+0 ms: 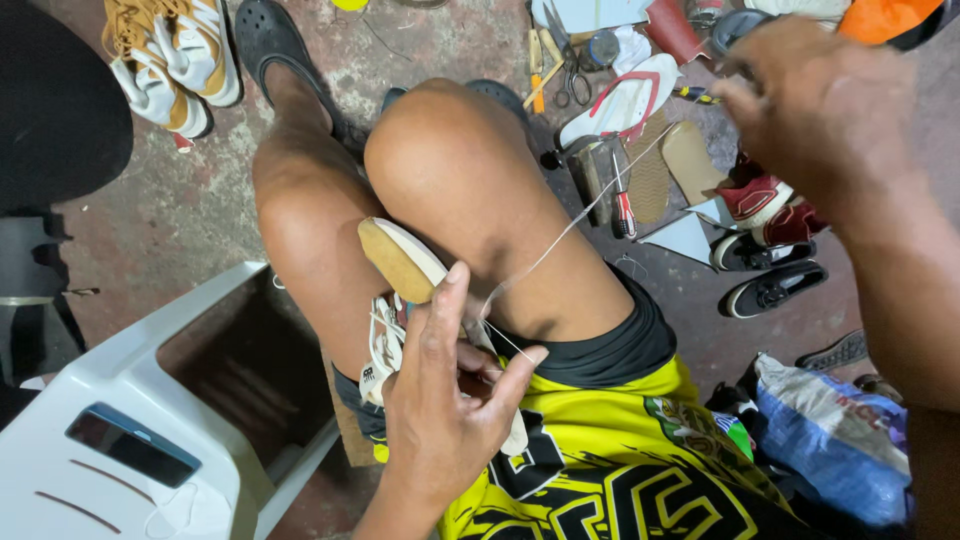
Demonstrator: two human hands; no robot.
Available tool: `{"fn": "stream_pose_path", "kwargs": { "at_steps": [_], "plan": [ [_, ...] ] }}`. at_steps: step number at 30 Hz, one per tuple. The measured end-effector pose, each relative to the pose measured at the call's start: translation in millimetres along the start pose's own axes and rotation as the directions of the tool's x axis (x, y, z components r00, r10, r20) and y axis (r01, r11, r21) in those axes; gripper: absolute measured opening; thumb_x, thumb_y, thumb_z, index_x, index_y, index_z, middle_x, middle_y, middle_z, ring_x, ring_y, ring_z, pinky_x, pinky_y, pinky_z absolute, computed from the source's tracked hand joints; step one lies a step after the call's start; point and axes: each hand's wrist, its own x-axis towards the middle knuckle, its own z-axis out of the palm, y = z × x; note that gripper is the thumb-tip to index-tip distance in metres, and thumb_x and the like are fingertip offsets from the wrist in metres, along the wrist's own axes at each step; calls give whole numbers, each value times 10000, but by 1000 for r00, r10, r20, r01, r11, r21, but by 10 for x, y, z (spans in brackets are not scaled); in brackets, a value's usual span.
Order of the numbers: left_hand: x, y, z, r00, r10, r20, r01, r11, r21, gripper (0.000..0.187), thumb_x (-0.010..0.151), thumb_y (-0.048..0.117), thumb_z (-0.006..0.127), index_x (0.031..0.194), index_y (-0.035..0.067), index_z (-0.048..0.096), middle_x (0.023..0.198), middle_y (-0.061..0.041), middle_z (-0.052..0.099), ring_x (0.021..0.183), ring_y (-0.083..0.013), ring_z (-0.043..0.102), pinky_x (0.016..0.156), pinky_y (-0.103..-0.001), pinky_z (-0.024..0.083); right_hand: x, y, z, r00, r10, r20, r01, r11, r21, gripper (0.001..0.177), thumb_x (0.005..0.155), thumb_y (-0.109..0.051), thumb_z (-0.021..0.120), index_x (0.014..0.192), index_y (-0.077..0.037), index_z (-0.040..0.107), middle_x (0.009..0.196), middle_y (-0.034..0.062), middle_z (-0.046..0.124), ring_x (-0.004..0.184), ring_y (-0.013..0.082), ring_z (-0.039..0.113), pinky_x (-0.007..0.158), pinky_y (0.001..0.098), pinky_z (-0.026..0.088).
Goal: The person is repairing a sneaker by hand-sewing the sole to the upper. They use a needle and white thread, repeatedly piercing the shoe's edge and pulling the thread tight to secure the bond. The task is performed while sitting with the shoe resting on their lap.
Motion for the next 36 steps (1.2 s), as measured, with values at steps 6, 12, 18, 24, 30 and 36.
{"fn": "stream_pose_path", "kwargs": {
  "at_steps": [6, 12, 18, 24, 30, 36],
  "plan": [
    [19, 55, 16, 999, -50, -1, 50, 998, -50, 918, 806, 98, 893, 1540, 56, 343, 1438, -151, 612, 652, -71, 675, 516, -187, 545, -440, -456, 82, 996, -67, 56, 51, 964, 260, 377, 961, -113, 608, 1332, -48, 611, 1022, 171, 735, 690, 306, 673, 573, 420, 526],
    [47, 76, 25, 999, -48, 6, 48, 998, -39, 883, 825, 92, 875, 1536, 44, 354, 1452, -154, 603, 682, -90, 683, 536, -200, 542, -518, -1383, -89, 970, -231, 75, 93, 639, 763, 389, 978, -151, 550, 1356, -62, 536, 998, 137, 734, 764, 314, 724, 643, 437, 568],
    [-761, -180, 66, 868, 102, -486, -77, 994, 72, 237, 826, -44, 646, 1025, 83, 667, 1088, -126, 630, 834, -231, 632, 661, -280, 493, -437, -1394, -134, 921, -259, 290, -320, -82, 944, 392, 1053, -99, 469, 1441, -53, 498, 903, 28, 621, 828, 130, 635, 798, 288, 540],
    [-1293, -721, -70, 900, -198, -389, 210, 978, -13, 176, 859, -42, 568, 980, 7, 687, 959, -129, 712, 759, -158, 694, 671, -245, 513, -347, -1249, -178, 879, -222, 422, -469, -239, 851, 553, 928, -35, 587, 1461, -14, 438, 888, -19, 504, 777, 50, 467, 696, 214, 396],
    [-882, -632, -31, 973, -129, -194, 136, 990, 24, 296, 898, -8, 593, 1183, -54, 656, 1099, -204, 707, 986, -297, 711, 843, -343, 547, -306, -1675, -225, 875, -176, 451, -450, 46, 892, 747, 777, -112, 864, 1411, -93, 469, 753, -70, 440, 657, 32, 378, 567, 217, 329],
    [-753, -747, 36, 900, -417, -127, 375, 890, -260, 179, 909, 12, 591, 1013, -9, 735, 729, -65, 714, 625, -116, 623, 612, -274, 509, -252, -1814, -221, 912, -78, 403, -381, 203, 902, 789, 729, -153, 914, 1395, -119, 493, 659, -68, 395, 614, 34, 374, 561, 217, 343]
  ]
}}
